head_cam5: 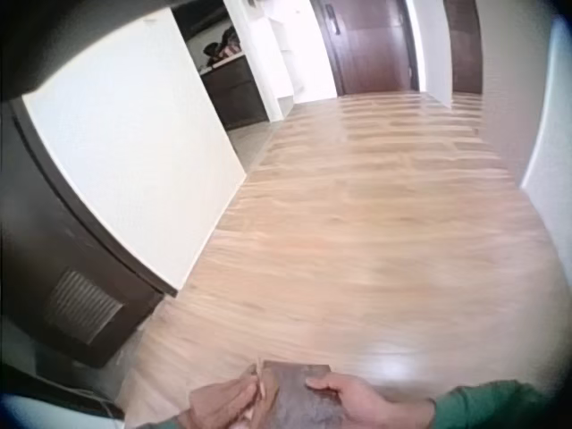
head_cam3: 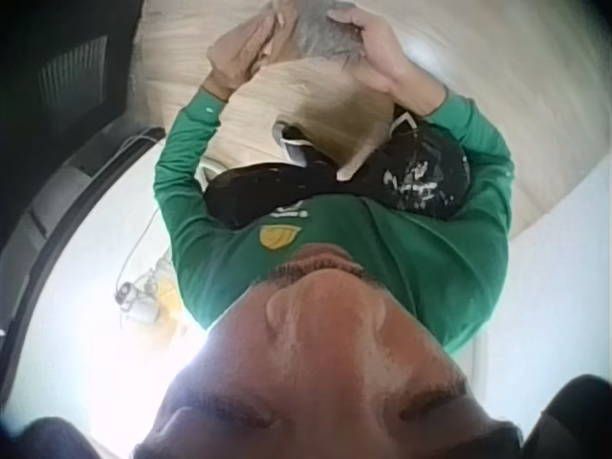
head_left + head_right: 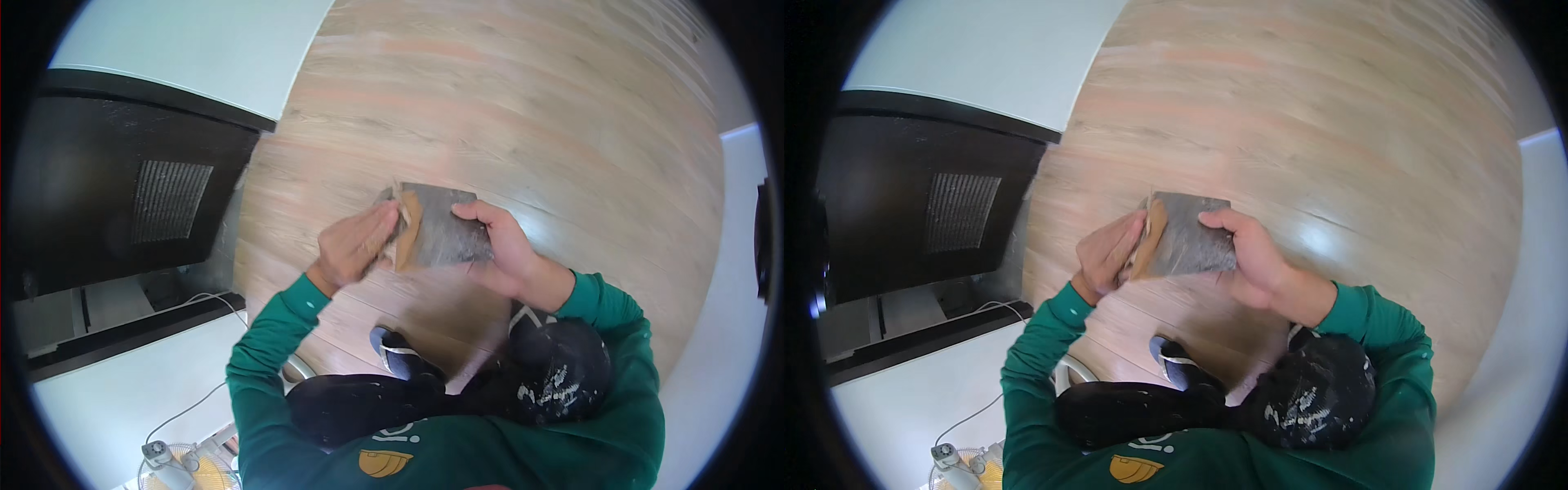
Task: The person applies putty to gaps in a wooden floor using a scraper, taking material from a hand-held board and spreading it across the floorboards.
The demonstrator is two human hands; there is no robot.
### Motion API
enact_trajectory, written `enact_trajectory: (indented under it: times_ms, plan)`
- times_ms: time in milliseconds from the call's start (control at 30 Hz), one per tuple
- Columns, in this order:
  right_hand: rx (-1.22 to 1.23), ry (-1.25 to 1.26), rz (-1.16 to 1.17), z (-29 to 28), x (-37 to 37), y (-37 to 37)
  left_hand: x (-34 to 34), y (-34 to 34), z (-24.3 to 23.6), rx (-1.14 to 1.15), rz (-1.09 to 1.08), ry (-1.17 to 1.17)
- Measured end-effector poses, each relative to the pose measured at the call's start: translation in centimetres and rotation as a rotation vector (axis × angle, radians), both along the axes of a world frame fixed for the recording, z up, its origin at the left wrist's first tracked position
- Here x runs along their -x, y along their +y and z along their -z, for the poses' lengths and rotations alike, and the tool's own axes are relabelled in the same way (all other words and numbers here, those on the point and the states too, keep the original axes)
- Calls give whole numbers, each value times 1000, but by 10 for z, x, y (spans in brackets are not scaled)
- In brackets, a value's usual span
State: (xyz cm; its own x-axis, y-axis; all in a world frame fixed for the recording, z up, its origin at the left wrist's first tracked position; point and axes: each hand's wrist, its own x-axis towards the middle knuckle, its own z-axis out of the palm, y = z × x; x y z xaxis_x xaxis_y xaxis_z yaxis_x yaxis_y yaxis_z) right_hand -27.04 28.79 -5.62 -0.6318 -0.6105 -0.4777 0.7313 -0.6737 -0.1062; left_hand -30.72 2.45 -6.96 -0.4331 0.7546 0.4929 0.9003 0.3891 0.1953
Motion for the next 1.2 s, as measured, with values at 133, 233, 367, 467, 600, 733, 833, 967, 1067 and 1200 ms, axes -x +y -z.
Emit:
enact_trajectory:
  times_ms: [133, 233, 367, 467, 600, 733, 833, 967, 1067, 1200]
  plan:
    - [-89, -32, 142, 65, -8, 31, -6, -17, 50, 313, 4, -187]
    - [-355, 78, 251, 126, -15, 66, -31, -44, 100, 235, -229, -497]
    - [-1034, 367, 180, 196, -11, 99, -43, -74, 133, -91, -704, -965]
    - [-1620, 981, 35, 224, -4, 83, -35, -87, 134, -324, -826, -1020]
    - [-2023, 1352, -211, 245, 9, 38, -21, -84, 125, -470, -912, -942]
    - [-2215, 1398, -427, 278, -4, 23, -19, -84, 119, -500, -905, -998]
    - [-2118, 1398, -442, 271, -19, 27, -22, -83, 118, -449, -878, -1011]
    - [-2084, 1282, -362, 249, -16, 60, -25, -76, 122, -503, -916, -1029]
    - [-2152, 1308, -366, 251, -31, 81, -19, -78, 129, -511, -891, -1084]
    - [-2093, 1308, -438, 249, -49, 110, -21, -76, 131, -523, -890, -1085]
